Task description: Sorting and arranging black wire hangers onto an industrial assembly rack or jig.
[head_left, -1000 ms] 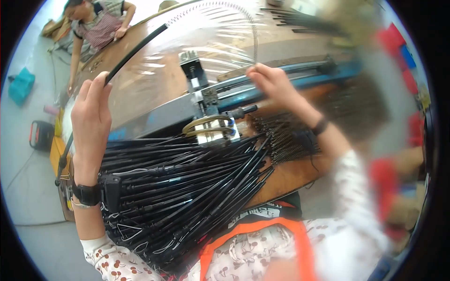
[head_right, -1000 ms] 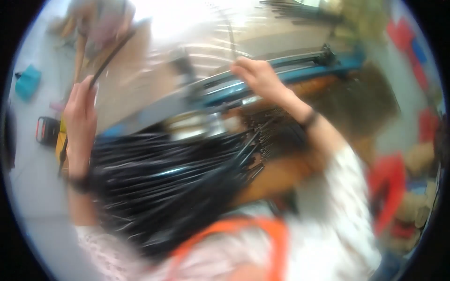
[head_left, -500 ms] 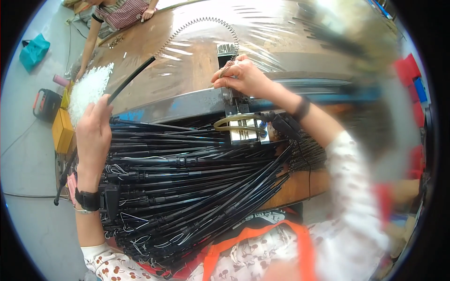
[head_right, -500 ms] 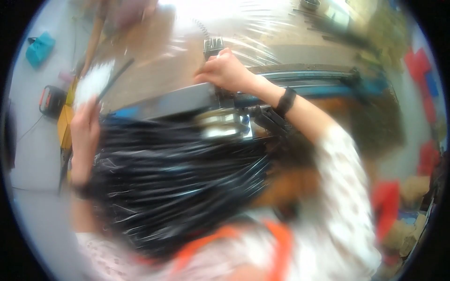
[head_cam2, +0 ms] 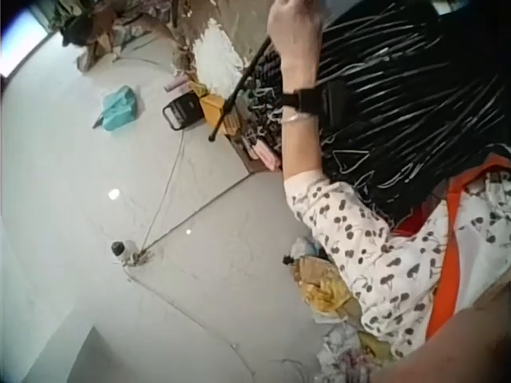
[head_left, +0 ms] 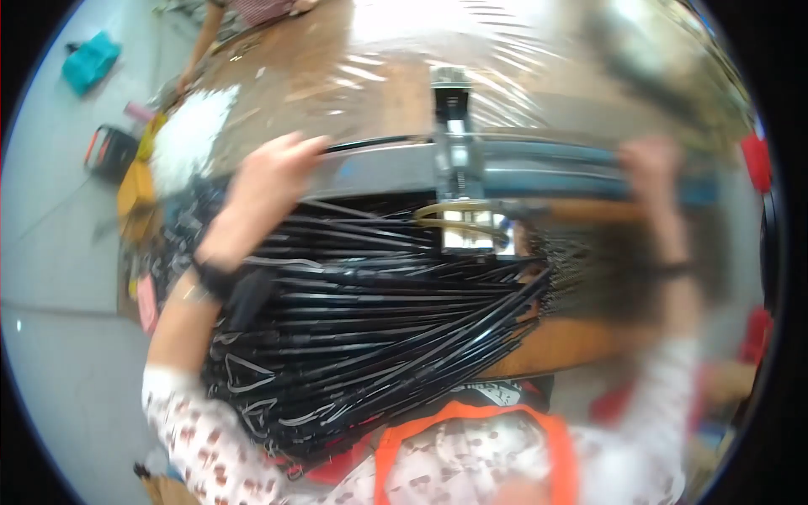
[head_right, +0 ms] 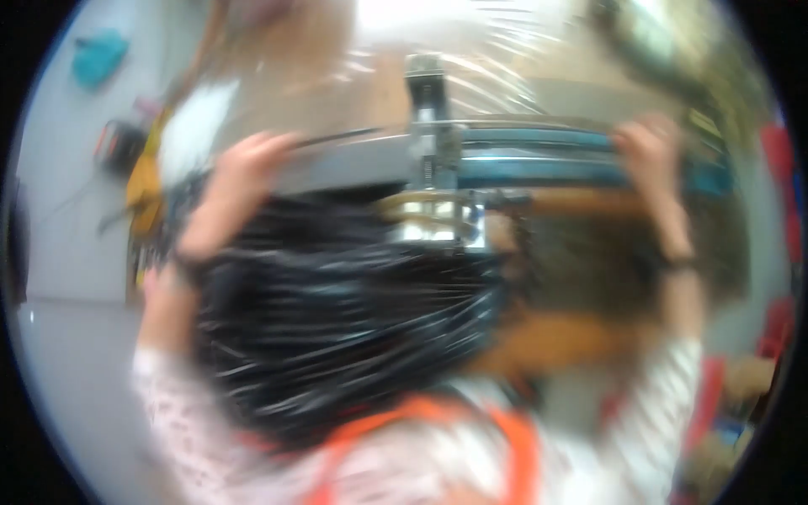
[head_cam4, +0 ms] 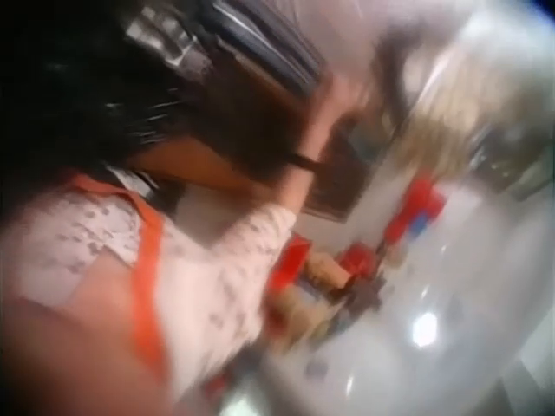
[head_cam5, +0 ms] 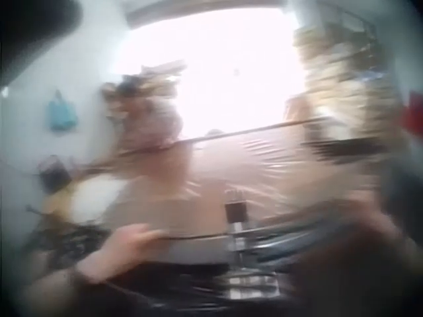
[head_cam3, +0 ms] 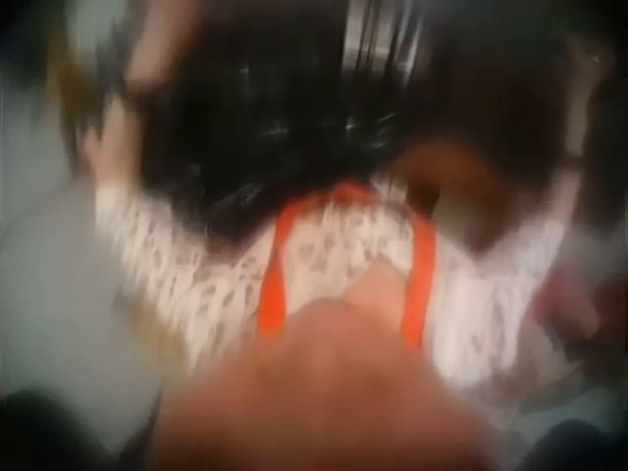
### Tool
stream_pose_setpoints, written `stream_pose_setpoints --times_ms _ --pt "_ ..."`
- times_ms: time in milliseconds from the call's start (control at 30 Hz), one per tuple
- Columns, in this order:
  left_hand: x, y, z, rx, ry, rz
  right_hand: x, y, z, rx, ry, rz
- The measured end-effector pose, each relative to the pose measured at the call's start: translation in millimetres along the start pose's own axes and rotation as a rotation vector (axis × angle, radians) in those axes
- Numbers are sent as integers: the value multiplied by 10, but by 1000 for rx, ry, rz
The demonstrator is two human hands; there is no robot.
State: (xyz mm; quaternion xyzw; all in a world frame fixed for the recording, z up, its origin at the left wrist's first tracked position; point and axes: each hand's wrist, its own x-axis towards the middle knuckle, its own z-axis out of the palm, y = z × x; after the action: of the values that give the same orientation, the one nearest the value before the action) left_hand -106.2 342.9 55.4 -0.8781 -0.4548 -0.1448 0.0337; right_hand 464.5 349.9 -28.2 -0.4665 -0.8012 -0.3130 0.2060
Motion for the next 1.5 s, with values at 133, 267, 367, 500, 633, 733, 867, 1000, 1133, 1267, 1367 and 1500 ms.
stream_pose_setpoints --times_ms 133,267,367,500,633,733,867,1000,1133,1267,1367,1500 --pt "687 370 698 -153 52 214 -390 306 -82 -197 -140 159" --pt "811 423 992 -187 1 149 -798 753 333 53 40 -38" --pt "763 385 984 -230 -34 86 -805 743 337 132 -6 -25" --pt "727 360 921 -237 -23 66 -732 640 384 226 -23 66" --pt "685 364 958 -307 -13 50 -776 612 387 171 48 69" --pt "668 370 975 -308 -35 19 -770 626 369 136 109 5" --pt "646 362 1047 -347 -12 43 -615 433 302 249 9 104" --pt "639 381 1051 -403 29 46 -633 444 247 268 -14 160" --pt "610 411 1061 -360 67 69 -625 448 274 269 6 156" --pt "630 460 1055 -312 34 94 -674 502 106 299 -53 156" --pt "653 440 1104 -249 -24 61 -724 433 127 134 -11 66" --pt "554 452 954 -178 -10 10 82 -786 -498 274 -3 46"
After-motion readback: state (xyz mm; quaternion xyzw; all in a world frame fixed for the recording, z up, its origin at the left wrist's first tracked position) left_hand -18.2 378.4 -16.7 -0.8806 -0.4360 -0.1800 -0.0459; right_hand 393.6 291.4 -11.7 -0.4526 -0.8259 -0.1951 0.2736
